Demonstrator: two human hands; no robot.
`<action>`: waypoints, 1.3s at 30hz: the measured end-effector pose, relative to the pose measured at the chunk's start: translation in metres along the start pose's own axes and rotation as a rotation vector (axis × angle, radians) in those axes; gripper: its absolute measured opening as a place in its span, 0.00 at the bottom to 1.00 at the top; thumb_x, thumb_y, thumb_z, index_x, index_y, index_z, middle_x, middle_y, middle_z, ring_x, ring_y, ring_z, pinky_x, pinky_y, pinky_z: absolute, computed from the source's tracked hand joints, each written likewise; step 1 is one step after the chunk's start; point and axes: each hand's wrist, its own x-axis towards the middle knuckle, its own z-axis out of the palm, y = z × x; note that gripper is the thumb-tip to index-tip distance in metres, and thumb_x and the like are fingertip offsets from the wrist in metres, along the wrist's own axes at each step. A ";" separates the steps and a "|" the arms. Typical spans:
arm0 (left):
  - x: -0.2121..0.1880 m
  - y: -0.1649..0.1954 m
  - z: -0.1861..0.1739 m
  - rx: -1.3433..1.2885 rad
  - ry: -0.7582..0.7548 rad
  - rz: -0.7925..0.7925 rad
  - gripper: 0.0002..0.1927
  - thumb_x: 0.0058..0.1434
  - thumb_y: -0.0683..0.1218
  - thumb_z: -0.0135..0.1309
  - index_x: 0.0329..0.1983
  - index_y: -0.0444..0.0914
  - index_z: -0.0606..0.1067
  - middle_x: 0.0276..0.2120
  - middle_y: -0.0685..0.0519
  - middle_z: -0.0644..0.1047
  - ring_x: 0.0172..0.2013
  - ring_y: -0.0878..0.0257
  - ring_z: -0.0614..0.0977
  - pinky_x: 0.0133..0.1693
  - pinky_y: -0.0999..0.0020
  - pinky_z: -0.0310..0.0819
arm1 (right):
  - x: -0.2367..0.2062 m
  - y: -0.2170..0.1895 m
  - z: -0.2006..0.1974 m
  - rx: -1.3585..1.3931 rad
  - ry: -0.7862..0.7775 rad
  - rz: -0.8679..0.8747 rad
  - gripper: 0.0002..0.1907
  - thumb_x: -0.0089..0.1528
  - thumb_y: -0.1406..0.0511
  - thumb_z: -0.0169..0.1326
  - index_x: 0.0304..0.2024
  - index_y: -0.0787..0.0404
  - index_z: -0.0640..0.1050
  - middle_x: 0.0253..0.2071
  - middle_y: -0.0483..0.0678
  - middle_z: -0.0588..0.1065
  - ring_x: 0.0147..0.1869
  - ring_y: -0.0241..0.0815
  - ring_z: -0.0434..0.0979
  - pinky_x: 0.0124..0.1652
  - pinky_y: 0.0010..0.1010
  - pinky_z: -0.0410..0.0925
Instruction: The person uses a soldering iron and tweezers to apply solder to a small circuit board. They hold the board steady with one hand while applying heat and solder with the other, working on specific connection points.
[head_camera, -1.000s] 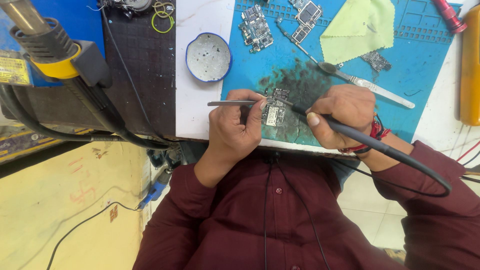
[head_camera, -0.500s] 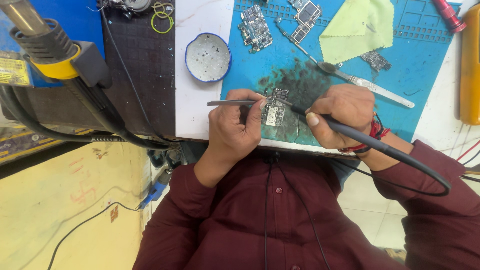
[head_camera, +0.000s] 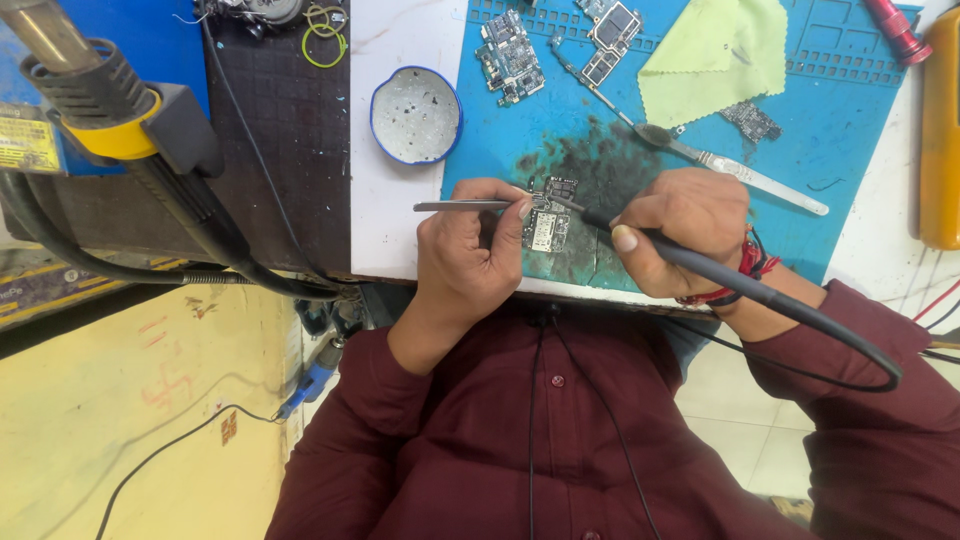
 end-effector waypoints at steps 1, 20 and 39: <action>0.000 0.000 0.000 -0.002 -0.001 0.004 0.05 0.71 0.40 0.58 0.46 0.36 0.73 0.34 0.52 0.81 0.29 0.68 0.83 0.32 0.73 0.75 | 0.000 0.000 0.000 0.000 -0.004 -0.010 0.04 0.63 0.70 0.56 0.34 0.61 0.73 0.27 0.46 0.75 0.27 0.46 0.75 0.27 0.34 0.65; 0.006 0.001 0.001 0.009 0.006 -0.010 0.05 0.71 0.39 0.58 0.45 0.36 0.73 0.33 0.52 0.81 0.28 0.68 0.82 0.31 0.72 0.74 | 0.004 0.004 -0.002 -0.004 0.002 0.020 0.04 0.62 0.71 0.56 0.33 0.60 0.74 0.26 0.46 0.76 0.26 0.46 0.74 0.27 0.34 0.65; 0.016 0.000 0.002 0.008 0.000 -0.027 0.05 0.71 0.40 0.58 0.45 0.36 0.74 0.34 0.52 0.82 0.28 0.67 0.83 0.31 0.72 0.75 | 0.011 0.011 -0.004 0.002 -0.001 0.011 0.04 0.63 0.71 0.56 0.34 0.60 0.73 0.27 0.46 0.76 0.27 0.45 0.75 0.27 0.33 0.65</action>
